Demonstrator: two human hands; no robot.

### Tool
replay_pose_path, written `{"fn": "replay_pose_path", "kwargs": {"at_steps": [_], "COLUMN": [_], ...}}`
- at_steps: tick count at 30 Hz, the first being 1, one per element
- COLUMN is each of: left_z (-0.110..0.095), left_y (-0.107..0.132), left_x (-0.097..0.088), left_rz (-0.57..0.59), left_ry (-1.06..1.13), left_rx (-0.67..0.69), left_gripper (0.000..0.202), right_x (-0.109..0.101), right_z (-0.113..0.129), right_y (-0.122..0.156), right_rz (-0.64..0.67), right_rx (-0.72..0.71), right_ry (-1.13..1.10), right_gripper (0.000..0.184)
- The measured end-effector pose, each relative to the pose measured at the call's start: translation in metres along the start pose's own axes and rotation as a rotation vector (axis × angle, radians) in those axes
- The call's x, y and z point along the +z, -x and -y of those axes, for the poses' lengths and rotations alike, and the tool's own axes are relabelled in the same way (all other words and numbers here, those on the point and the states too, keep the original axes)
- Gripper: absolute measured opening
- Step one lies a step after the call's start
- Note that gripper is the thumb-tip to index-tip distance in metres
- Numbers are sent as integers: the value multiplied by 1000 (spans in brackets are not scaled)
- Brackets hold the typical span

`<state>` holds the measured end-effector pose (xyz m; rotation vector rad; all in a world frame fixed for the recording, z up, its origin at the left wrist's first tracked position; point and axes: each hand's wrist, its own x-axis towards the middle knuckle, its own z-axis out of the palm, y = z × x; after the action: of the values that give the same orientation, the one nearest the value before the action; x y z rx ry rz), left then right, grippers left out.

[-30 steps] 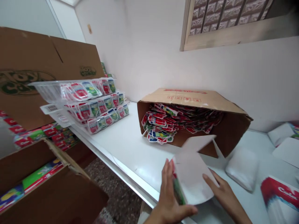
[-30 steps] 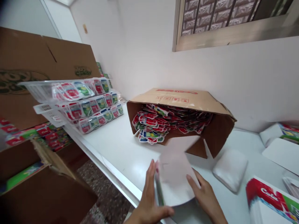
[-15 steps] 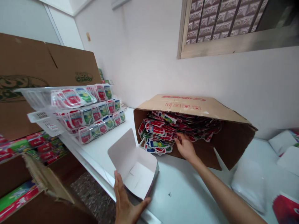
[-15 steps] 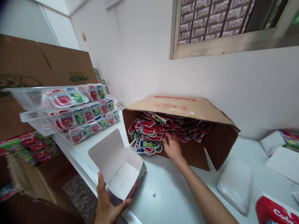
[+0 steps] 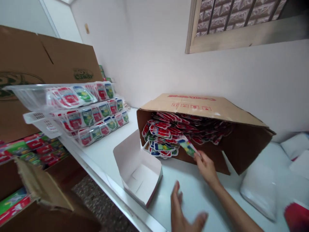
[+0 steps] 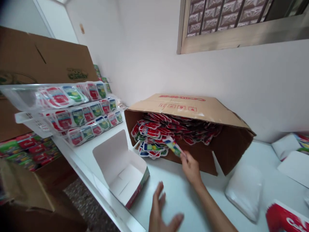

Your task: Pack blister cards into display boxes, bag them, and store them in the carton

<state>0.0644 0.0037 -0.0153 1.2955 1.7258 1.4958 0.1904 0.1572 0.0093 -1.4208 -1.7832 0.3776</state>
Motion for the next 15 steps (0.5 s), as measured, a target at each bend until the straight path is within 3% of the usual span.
{"fn": "replay_pose_path", "kwargs": {"at_steps": [2, 4, 7, 9, 11, 13, 15], "left_z": [-2, -2, -1, -2, -3, -4, -2], "left_y": [-25, -49, -70, -73, -71, -67, -63], "left_x": [19, 29, 29, 24, 18, 15, 14], "left_rz": [32, 141, 283, 384, 431, 377, 279], "left_ry": [237, 490, 636, 586, 414, 166, -52], "left_rx": [-182, -311, -252, -144, 7, 135, 197], "left_gripper": [89, 84, 57, 44, 34, 26, 23], "right_x": [-12, -25, -43, -50, -52, -48, -41], "right_z": [-11, -15, -15, -15, -14, -13, -12], "right_y": [49, 79, 86, 79, 72, 71, 73], "right_rz": [96, 244, 527, 648, 704, 646, 459], "right_rx": [77, 135, 249, 328, 331, 247, 112], "right_ry": [-243, -445, -767, -910, -902, -746, -476], "right_gripper": [43, 45, 61, 64, 61, 50, 39]}}
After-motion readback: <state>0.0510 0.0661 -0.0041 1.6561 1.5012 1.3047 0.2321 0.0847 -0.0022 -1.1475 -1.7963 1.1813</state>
